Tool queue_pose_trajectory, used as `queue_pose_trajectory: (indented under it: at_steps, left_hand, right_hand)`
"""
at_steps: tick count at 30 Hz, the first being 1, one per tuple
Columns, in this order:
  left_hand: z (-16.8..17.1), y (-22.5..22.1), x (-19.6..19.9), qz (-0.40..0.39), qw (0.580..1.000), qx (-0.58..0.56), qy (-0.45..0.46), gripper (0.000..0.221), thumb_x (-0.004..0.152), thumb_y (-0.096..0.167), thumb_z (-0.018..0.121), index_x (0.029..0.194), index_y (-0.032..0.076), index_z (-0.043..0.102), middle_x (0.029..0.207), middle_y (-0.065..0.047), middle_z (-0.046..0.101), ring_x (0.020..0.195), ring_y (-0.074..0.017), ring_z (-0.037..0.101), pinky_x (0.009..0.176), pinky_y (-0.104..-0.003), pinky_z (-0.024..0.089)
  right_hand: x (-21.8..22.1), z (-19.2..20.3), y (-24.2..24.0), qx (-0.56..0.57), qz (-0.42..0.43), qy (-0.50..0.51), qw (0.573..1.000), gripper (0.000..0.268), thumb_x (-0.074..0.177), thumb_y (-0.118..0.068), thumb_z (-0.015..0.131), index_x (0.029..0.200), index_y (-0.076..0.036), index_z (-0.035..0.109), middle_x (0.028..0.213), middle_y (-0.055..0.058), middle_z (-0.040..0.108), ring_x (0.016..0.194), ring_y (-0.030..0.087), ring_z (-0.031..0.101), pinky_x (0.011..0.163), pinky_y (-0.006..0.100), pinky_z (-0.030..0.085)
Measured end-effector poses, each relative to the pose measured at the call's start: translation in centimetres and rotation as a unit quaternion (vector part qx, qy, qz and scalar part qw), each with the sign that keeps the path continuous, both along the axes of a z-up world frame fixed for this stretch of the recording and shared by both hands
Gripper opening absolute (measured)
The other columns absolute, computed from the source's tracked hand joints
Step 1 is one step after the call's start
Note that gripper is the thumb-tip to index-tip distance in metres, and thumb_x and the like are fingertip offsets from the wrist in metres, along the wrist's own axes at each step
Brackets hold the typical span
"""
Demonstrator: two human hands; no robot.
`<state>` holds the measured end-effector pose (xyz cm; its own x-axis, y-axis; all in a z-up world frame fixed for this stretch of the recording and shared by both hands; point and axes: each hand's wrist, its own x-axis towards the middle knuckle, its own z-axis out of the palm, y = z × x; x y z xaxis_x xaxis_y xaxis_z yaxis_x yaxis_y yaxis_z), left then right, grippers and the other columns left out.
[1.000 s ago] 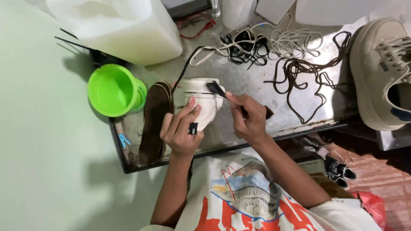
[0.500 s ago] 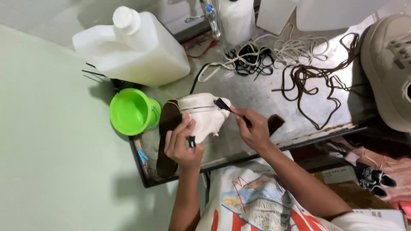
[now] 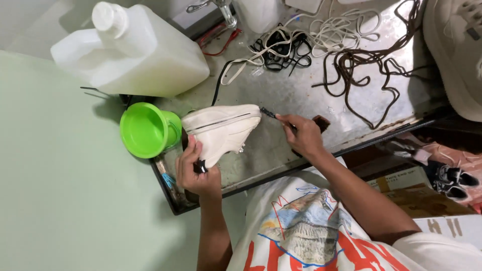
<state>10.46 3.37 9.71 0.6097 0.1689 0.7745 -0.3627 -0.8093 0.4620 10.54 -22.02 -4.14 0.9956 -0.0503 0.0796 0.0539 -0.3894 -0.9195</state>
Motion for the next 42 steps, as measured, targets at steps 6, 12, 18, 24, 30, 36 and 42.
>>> queue_pose_trajectory:
  at_steps: [6,12,18,24,30,36,42]
  left_hand:
    - [-2.9,1.7,-1.7,0.002,1.000,-0.025,0.013,0.081,0.108,0.066,0.038,0.093,0.000,0.083,0.108,-0.020,0.084,0.076,-0.0226,0.074,0.072,-0.027,0.060]
    - [-2.0,1.2,-1.8,0.028,0.999,-0.039,0.023,0.046,0.110,0.037,0.062,0.094,-0.001,0.082,0.106,-0.022,0.083,0.080,-0.0272,0.076,0.078,-0.031,0.062]
    - [-3.9,2.1,-2.3,0.034,0.997,-0.069,0.014,0.028,0.104,0.019,0.073,0.093,-0.006,0.082,0.105,-0.027,0.082,0.093,-0.0372,0.080,0.083,-0.035,0.064]
    - [-5.1,3.0,-2.2,0.032,0.996,-0.087,0.014,0.007,0.096,-0.002,0.078,0.096,-0.008,0.080,0.106,-0.028,0.080,0.101,-0.0398,0.079,0.091,-0.038,0.063]
    - [-4.9,2.8,-2.1,0.019,0.996,-0.084,0.019,0.006,0.094,-0.002,0.082,0.098,-0.007,0.080,0.109,-0.027,0.080,0.103,-0.0404,0.079,0.091,-0.038,0.063]
    - [-3.3,1.7,-1.3,0.014,0.997,-0.073,0.020,0.005,0.094,-0.005,0.081,0.099,-0.003,0.082,0.109,-0.023,0.081,0.095,-0.0338,0.080,0.088,-0.036,0.063]
    - [-2.7,1.0,-1.6,0.036,0.998,-0.041,0.036,0.005,0.095,-0.004,0.080,0.099,-0.001,0.082,0.111,-0.023,0.082,0.089,-0.0303,0.079,0.083,-0.035,0.062]
  right_hand:
    - [0.4,7.2,5.3,0.155,0.016,-0.014,0.988,0.022,0.100,0.000,0.072,0.119,-0.005,0.081,0.102,0.019,0.084,0.098,0.037,0.080,0.084,0.047,0.063]
    - [0.8,3.9,3.5,0.106,-0.012,0.020,0.994,0.020,0.102,0.000,0.072,0.119,-0.003,0.082,0.101,0.021,0.082,0.096,0.037,0.079,0.084,0.047,0.062]
    - [0.1,10.0,5.8,0.148,0.033,0.059,0.987,0.017,0.102,-0.005,0.073,0.116,-0.007,0.082,0.093,0.020,0.082,0.082,0.025,0.078,0.073,0.041,0.060]
    - [0.8,5.1,3.4,0.107,-0.032,0.080,0.990,0.020,0.103,-0.004,0.071,0.120,-0.008,0.082,0.098,0.020,0.083,0.089,0.035,0.080,0.075,0.046,0.063]
    - [0.9,3.5,4.8,0.150,-0.015,0.072,0.986,0.019,0.107,-0.009,0.069,0.121,-0.010,0.082,0.097,0.017,0.082,0.082,0.018,0.072,0.071,0.037,0.058]
    - [1.6,3.6,3.4,0.124,-0.023,0.082,0.989,0.022,0.106,-0.006,0.068,0.123,-0.011,0.082,0.092,0.018,0.082,0.077,0.029,0.078,0.068,0.041,0.062]
    - [2.0,11.1,7.5,0.215,0.008,0.082,0.973,0.024,0.108,-0.009,0.067,0.127,-0.016,0.080,0.078,0.005,0.075,0.070,0.008,0.059,0.060,0.026,0.057]
